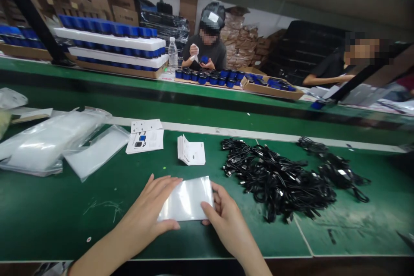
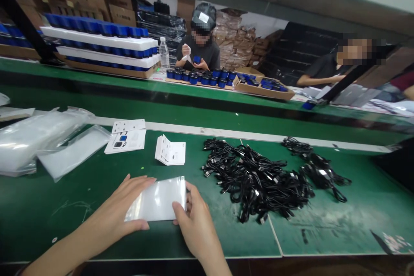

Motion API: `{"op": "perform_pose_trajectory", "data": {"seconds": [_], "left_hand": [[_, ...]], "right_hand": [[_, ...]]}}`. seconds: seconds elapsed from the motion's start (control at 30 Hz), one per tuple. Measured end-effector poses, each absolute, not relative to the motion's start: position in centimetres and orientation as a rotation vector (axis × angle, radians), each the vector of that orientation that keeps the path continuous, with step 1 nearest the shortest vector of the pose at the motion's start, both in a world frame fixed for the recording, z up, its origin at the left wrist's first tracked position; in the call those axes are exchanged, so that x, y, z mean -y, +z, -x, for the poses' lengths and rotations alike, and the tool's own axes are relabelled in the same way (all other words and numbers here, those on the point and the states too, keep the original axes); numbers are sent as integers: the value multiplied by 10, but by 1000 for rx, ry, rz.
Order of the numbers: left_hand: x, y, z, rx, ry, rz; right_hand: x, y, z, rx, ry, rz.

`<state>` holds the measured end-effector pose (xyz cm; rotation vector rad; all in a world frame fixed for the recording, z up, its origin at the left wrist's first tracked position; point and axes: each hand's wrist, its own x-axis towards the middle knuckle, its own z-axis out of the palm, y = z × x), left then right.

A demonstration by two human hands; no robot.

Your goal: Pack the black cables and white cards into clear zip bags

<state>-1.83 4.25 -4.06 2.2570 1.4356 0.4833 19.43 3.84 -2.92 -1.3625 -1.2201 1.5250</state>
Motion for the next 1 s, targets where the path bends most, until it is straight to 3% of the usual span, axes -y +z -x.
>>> {"op": "perform_pose_trajectory", "data": {"seconds": [0.13,0.3,0.57,1.0], "left_hand": [[-42,-39,17,-1420,516,-2234],[-40,-28,15,-1559,459,-2112],[-20,-22,35,-1850,534,-1820],[7,-14,-3,-1364,928,-1226]], "right_hand": [[-39,-31,-197,1363,1407,1473],[-35,-23,-206,1677,715,1653],[-26,-23,-172,2406,265,1121],[-11,-48,-139,2032,472,1199]]}}
